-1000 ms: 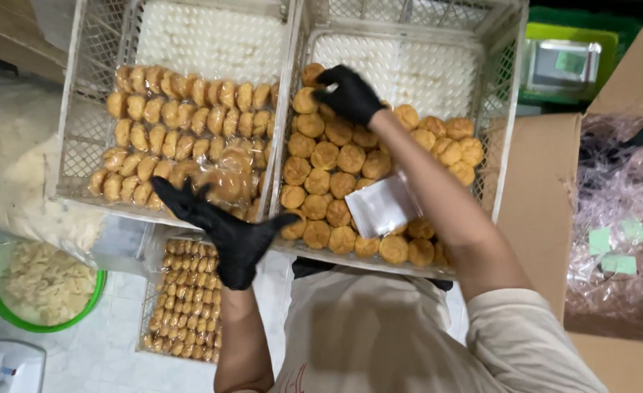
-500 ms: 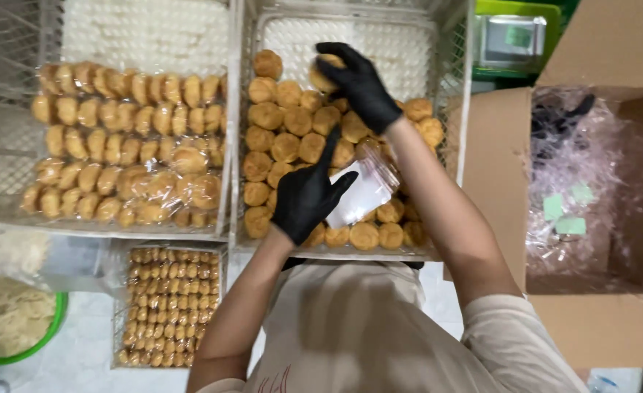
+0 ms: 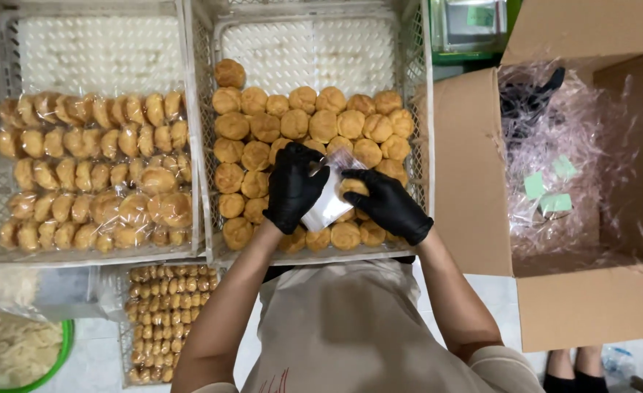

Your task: Packaging individual pastries into small plastic bags and placing them into a shipping box

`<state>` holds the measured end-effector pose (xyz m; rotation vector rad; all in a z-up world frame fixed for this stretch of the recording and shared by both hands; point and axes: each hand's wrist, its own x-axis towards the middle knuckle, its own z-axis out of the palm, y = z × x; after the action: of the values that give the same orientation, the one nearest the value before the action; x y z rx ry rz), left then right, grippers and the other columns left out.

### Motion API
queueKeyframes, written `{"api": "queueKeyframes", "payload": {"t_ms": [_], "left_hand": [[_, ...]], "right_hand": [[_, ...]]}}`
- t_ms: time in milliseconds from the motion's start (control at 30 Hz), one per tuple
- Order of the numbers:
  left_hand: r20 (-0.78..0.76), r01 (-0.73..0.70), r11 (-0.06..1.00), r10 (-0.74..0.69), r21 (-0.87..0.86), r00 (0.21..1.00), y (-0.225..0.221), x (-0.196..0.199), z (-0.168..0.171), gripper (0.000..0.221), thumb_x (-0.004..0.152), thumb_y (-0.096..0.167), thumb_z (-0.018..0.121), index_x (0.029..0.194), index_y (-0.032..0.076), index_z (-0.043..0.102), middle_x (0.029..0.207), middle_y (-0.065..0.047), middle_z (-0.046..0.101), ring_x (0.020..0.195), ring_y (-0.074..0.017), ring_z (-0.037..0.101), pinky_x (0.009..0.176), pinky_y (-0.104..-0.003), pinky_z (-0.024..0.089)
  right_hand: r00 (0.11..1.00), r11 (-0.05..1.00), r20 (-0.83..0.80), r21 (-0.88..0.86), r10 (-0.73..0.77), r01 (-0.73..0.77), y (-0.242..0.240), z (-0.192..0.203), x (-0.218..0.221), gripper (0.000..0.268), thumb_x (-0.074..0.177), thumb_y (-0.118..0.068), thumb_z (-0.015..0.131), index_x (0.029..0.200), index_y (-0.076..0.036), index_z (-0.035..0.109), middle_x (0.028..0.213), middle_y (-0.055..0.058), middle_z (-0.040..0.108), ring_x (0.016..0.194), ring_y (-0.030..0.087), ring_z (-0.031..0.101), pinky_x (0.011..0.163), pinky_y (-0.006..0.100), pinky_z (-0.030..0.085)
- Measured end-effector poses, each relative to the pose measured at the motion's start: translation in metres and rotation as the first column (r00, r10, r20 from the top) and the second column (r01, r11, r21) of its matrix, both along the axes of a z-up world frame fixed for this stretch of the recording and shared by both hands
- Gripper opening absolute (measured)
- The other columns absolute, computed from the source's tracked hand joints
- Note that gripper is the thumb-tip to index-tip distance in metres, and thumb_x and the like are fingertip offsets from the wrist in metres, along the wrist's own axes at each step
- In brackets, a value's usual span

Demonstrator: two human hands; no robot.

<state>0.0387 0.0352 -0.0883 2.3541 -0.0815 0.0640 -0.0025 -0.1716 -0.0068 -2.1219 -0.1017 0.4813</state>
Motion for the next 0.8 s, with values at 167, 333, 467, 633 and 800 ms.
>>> {"api": "queueKeyframes", "payload": {"t_ms": [167,333,467,633,800], "left_hand": [[0.066,0.037,0.998,-0.034,-0.047,0.997,-0.002,-0.012,0.045,0.019,0.08,0.033,0.088,0.078,0.019,0.075,0.071,-0.002,0.071,0.079,-0.024,0.073,0.074,-0.032,0.059],[-0.193,-0.007,0.988,-0.023,-0.156,0.981,0.009,-0.026,0.031,0.015,0.098,0.029,0.073,0.105,0.018,0.08,0.093,-0.006,0.078,0.096,-0.0267,0.075,0.085,-0.039,0.061],[-0.057,-0.006,0.988,-0.002,-0.154,0.998,0.008,-0.027,0.047,0.021,0.094,0.027,0.077,0.113,0.017,0.08,0.098,-0.006,0.076,0.106,-0.0204,0.071,0.093,-0.025,0.053],[-0.179,0.03,0.965,-0.079,-0.262,0.981,0.013,-0.029,0.079,0.015,0.092,0.01,0.075,0.101,-0.001,0.079,0.087,-0.027,0.074,0.086,-0.0401,0.072,0.078,-0.052,0.06],[0.345,-0.117,0.989,0.142,-0.092,0.928,0.02,-0.035,0.065,0.015,0.095,0.012,0.073,0.109,0.009,0.078,0.095,-0.009,0.075,0.092,-0.0286,0.074,0.084,-0.037,0.06]], "right_hand": [[0.998,0.998,0.015,-0.002,-0.056,0.056,0.005,0.008,0.002,0.047,0.093,-0.026,0.074,0.138,-0.014,0.064,0.135,0.016,0.067,0.13,0.036,0.058,0.11,0.051,0.045],[0.995,0.995,-0.003,0.014,-0.103,0.103,0.005,0.004,0.0,0.049,0.093,-0.032,0.075,0.138,-0.017,0.064,0.134,0.011,0.068,0.13,0.03,0.06,0.111,0.046,0.045],[0.998,0.996,-0.018,0.07,-0.058,0.059,0.017,0.016,-0.006,0.047,0.09,-0.027,0.076,0.135,-0.015,0.066,0.13,0.014,0.07,0.127,0.033,0.061,0.109,0.048,0.047],[1.0,0.998,0.025,0.062,-0.017,0.016,0.022,-0.012,0.001,0.047,0.091,-0.027,0.076,0.135,-0.014,0.066,0.128,0.015,0.07,0.126,0.034,0.062,0.107,0.049,0.049],[0.988,0.986,0.045,0.083,-0.148,0.144,0.027,-0.004,0.002,0.048,0.089,-0.025,0.078,0.134,-0.015,0.066,0.128,0.014,0.07,0.124,0.035,0.063,0.108,0.049,0.048]]}}
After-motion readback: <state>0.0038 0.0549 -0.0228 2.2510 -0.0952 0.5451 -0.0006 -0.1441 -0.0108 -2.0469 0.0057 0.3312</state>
